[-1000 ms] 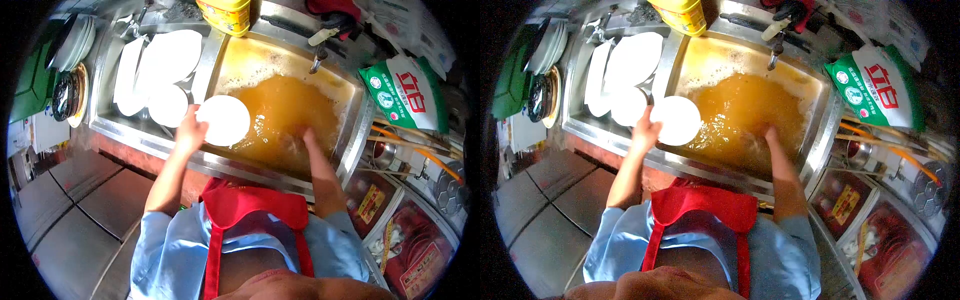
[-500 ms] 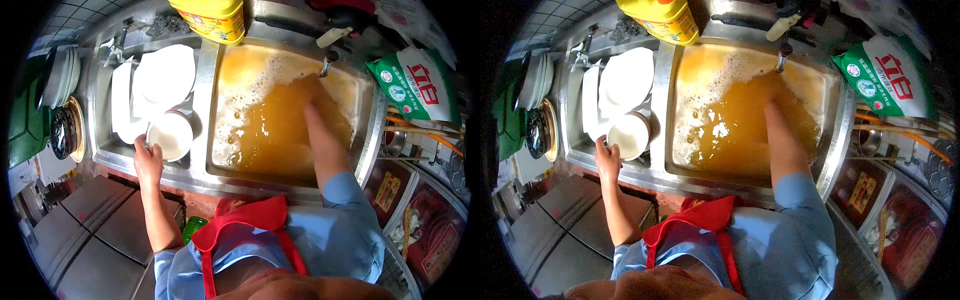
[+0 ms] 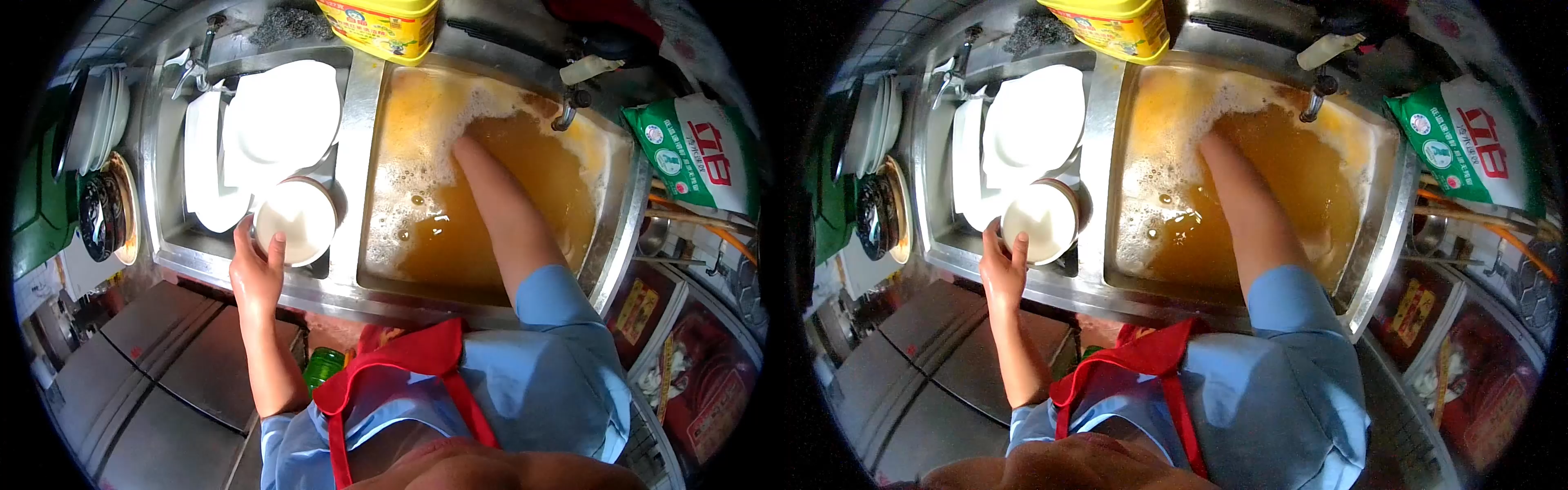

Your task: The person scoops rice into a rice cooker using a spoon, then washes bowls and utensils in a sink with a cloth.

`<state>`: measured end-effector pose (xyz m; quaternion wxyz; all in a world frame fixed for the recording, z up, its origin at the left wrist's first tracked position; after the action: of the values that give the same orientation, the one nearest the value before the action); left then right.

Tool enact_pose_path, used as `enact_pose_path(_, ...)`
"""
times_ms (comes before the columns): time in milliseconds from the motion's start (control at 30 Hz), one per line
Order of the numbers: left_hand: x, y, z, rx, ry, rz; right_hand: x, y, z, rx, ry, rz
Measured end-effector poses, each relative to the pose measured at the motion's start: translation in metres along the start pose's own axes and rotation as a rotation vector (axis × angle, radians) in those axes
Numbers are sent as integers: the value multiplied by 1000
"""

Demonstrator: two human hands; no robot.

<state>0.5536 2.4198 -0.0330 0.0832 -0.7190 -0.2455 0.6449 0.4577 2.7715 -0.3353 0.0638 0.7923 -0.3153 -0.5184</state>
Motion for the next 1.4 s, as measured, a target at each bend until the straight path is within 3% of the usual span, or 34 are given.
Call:
enact_pose_path(500,-7,-1,-10,207,-92,-23,126,70,-114,-253,499,143)
enact_pose_path(733,-9,-1,-15,184,-93,-43,120,35,-139,-227,636,152)
enact_pose_path(1033,-15,-15,-31,308,-273,64,104,16,-134,-208,662,143)
enact_pose_path(1133,-21,-30,-41,435,-454,126,98,17,-134,-225,659,130)
enact_pose_path(1233,-8,-43,-54,604,-467,-25,89,11,-136,-239,645,79)
enact_pose_path(1333,37,-78,-71,641,-163,-94,64,-5,-129,-223,596,-58)
enact_pose_path(1400,70,-105,-78,704,42,-178,41,-18,-113,-261,603,-314)
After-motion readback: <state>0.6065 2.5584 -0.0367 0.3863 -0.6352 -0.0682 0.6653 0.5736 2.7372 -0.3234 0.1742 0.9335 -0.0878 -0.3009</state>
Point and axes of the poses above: each hand's wrist, its own z-axis towards the middle knuckle, its own x-axis out of the palm, y = z × x, the point moved 6 cm from there along z, towards the middle knuckle, and after that the axes turned 6 degrees about -y, right-handed, at the moved point
